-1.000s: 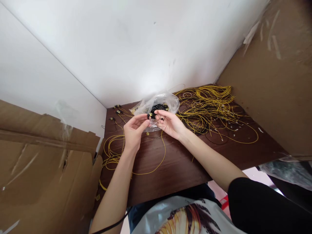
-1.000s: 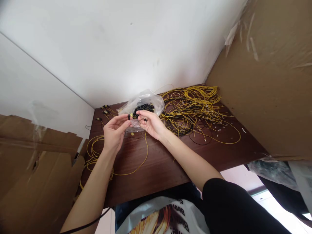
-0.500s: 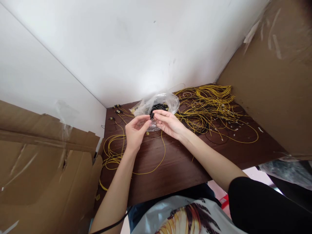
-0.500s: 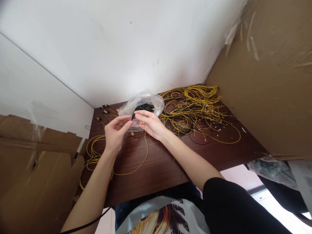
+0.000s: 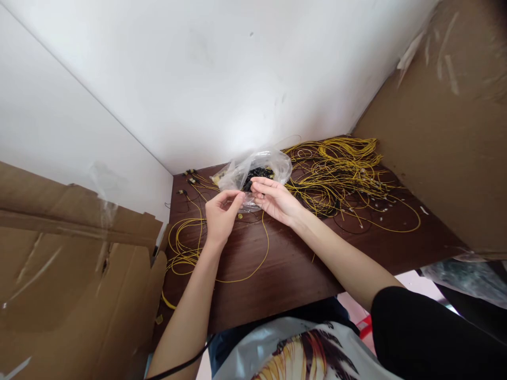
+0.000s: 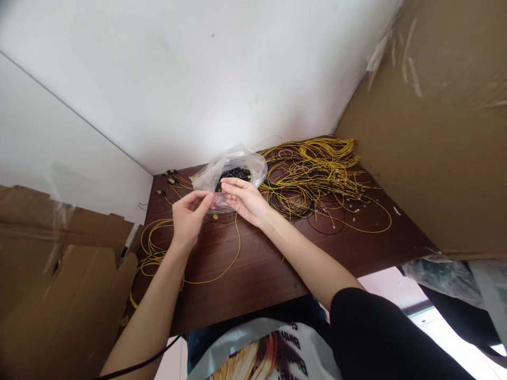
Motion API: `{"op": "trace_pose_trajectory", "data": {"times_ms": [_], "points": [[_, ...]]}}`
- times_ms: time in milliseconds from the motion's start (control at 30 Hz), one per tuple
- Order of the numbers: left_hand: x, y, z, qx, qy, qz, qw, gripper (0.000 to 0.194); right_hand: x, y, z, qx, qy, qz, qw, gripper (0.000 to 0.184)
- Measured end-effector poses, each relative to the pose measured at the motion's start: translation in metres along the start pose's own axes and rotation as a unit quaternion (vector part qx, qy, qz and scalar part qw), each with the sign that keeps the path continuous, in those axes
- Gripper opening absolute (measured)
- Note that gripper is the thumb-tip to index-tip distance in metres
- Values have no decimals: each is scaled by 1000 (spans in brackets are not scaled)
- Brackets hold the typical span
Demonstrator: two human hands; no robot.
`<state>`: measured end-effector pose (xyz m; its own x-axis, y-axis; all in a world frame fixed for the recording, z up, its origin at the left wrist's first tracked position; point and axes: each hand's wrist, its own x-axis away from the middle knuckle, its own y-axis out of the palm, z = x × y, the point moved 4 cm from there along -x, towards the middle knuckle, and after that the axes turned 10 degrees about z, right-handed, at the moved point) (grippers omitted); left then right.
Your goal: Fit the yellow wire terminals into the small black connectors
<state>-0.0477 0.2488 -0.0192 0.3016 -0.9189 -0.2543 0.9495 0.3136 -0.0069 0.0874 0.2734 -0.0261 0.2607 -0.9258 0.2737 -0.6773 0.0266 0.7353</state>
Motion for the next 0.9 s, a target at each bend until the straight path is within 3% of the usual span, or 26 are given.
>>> {"op": "trace_pose_trajectory", "data": {"times_ms": [400,667,900], "points": [[-1,-1,-3,0,4,4,1000,12,-1,-3,-1,74,-46,23,996,24],[0,-1,1,5,34,20,999,21,4,3,-3,193,-166,10,967,24],[1,0,4,-4,64,11,998,16,6,5,1,220,-170,-4,961,26]]}}
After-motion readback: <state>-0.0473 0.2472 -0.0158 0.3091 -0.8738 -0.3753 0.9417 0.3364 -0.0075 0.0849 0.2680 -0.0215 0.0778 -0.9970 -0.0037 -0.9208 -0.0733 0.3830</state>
